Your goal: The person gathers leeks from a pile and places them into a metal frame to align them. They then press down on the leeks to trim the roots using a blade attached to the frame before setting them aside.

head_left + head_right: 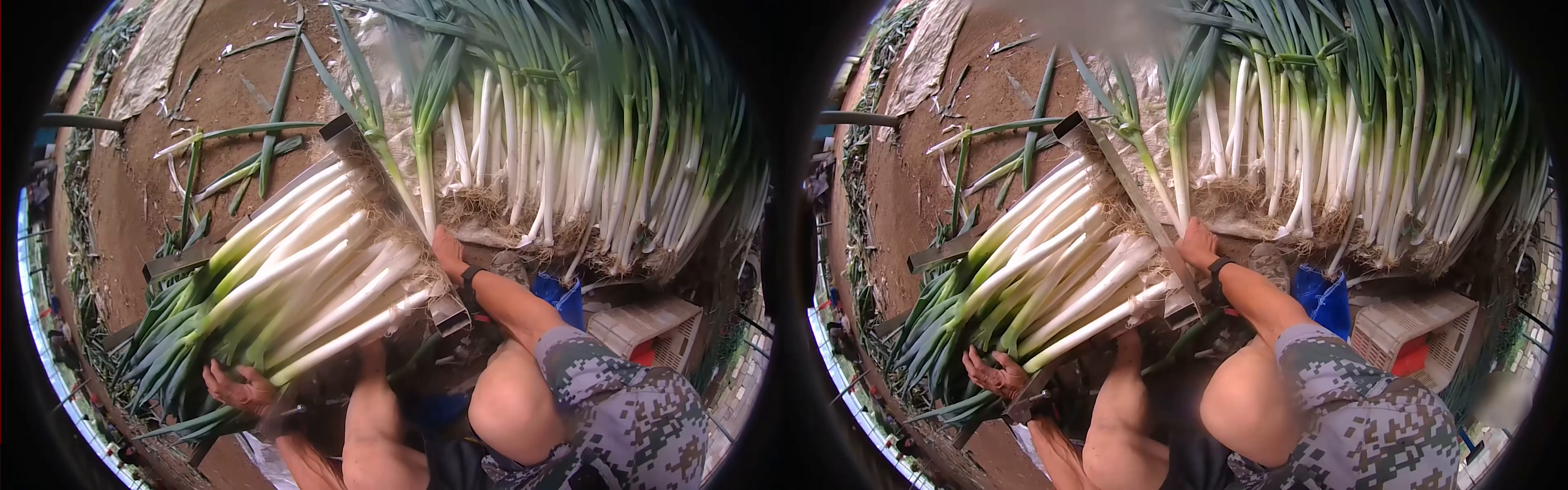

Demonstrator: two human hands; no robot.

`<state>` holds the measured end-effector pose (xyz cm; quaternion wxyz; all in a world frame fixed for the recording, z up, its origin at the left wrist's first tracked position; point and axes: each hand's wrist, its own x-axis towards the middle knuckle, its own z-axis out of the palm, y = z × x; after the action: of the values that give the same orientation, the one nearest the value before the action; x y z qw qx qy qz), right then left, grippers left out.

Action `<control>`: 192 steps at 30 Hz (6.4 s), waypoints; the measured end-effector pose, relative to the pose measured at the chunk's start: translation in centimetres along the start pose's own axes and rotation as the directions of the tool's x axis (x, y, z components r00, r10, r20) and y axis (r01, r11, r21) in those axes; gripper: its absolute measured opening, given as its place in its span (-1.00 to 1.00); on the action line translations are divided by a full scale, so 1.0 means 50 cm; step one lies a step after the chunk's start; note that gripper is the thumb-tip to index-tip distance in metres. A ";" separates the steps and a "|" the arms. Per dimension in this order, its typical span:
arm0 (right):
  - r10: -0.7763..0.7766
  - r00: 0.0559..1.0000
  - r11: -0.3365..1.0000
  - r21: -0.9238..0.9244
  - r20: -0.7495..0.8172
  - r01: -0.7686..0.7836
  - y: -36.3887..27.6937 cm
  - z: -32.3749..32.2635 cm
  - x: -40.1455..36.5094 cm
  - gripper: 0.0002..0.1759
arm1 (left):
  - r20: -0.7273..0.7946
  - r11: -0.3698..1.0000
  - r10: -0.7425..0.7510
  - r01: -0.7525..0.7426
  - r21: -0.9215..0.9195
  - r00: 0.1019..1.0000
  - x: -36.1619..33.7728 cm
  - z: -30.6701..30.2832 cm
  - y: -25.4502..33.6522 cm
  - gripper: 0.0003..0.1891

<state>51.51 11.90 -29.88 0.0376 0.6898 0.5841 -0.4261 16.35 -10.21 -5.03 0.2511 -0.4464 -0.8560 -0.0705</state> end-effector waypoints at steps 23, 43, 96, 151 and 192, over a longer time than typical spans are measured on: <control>-0.863 0.409 -0.097 0.697 0.297 -0.711 -0.473 -0.651 -0.297 -0.77 | -0.064 0.996 -0.093 0.092 -0.018 0.994 -0.010 0.036 -0.011 -0.40; -0.669 0.436 0.182 -0.436 0.602 0.881 -0.509 -0.252 -0.308 -0.48 | 0.232 0.642 -0.530 0.565 -0.518 0.816 -0.114 -0.118 -0.042 -0.38; -0.968 0.240 0.213 -0.274 0.069 0.938 -0.481 -0.258 -0.332 -0.67 | 0.240 0.863 0.226 -0.080 -0.499 0.944 0.031 -0.163 -0.058 -0.72; -0.857 0.515 0.450 -0.459 0.018 0.766 -0.407 -0.126 -0.308 -0.74 | 0.002 0.969 0.082 -0.079 -0.234 0.997 0.064 -0.049 -0.013 -0.96; -0.876 0.470 0.480 0.112 0.105 0.870 -0.526 -0.333 -0.213 -0.28 | -0.053 0.960 0.083 -0.094 -0.262 0.995 0.057 -0.057 -0.013 -0.86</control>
<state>38.99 21.08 -0.86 -0.1564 0.2628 0.8401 -0.4479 15.53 -9.47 -1.08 0.2100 -0.5122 -0.8126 -0.1821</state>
